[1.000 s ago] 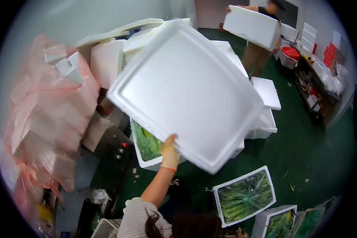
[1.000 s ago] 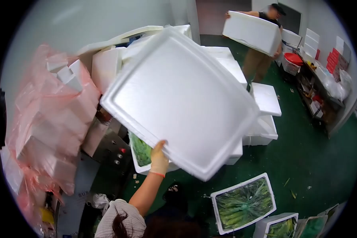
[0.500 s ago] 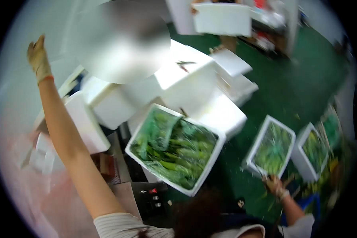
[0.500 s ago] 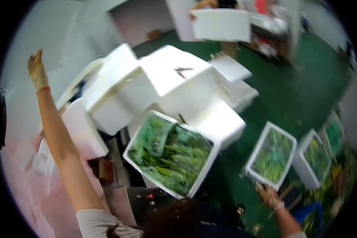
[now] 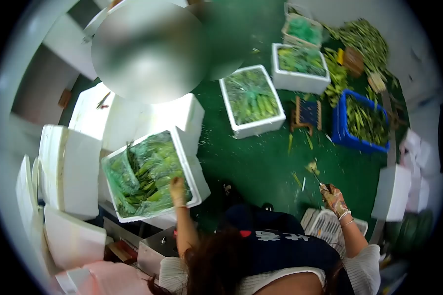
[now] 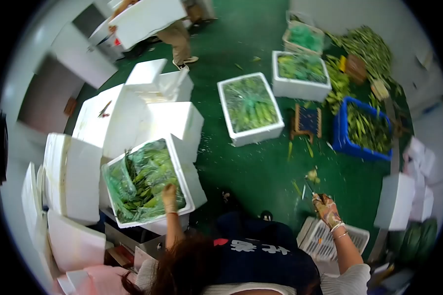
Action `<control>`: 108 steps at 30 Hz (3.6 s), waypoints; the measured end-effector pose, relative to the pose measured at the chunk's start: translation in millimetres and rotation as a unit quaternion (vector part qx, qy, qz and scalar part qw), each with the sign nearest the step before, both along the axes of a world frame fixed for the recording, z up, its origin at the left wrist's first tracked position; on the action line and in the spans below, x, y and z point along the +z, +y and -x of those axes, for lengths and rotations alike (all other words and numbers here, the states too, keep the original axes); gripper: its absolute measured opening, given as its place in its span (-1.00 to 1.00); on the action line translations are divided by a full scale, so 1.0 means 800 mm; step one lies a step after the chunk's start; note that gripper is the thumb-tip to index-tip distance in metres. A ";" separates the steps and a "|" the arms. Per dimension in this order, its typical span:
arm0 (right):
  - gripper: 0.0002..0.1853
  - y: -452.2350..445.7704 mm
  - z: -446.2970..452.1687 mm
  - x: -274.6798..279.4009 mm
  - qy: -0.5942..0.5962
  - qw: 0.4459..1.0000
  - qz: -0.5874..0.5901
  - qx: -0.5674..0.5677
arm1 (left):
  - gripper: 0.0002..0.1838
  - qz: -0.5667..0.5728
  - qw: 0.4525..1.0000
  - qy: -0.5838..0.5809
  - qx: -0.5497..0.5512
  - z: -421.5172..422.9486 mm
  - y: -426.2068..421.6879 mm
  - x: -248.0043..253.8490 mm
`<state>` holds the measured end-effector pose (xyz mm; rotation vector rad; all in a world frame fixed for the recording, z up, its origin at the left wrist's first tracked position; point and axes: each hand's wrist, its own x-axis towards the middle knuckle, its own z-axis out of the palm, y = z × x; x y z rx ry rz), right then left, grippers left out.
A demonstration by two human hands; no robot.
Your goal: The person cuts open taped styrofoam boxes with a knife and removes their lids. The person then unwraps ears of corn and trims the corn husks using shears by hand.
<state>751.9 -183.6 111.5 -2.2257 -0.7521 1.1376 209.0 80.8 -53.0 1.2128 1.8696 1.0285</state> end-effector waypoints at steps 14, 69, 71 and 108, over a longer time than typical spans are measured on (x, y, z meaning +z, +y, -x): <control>-0.66 -0.289 0.120 -0.081 0.159 0.901 0.029 -0.402 | -0.70 0.192 0.923 -0.014 -0.334 -0.261 -0.044 0.027; -0.53 -0.227 0.359 -0.199 0.079 0.835 0.090 -0.537 | -0.73 0.483 0.760 0.041 -0.434 -0.070 0.082 -0.094; -0.53 -0.220 0.355 -0.147 0.054 0.870 0.161 -0.463 | -0.72 0.482 0.752 0.035 -0.449 -0.073 0.085 -0.095; -0.54 -0.287 0.386 -0.179 0.010 0.820 0.177 -0.544 | -0.76 0.532 0.713 0.017 -0.456 -0.123 0.030 -0.116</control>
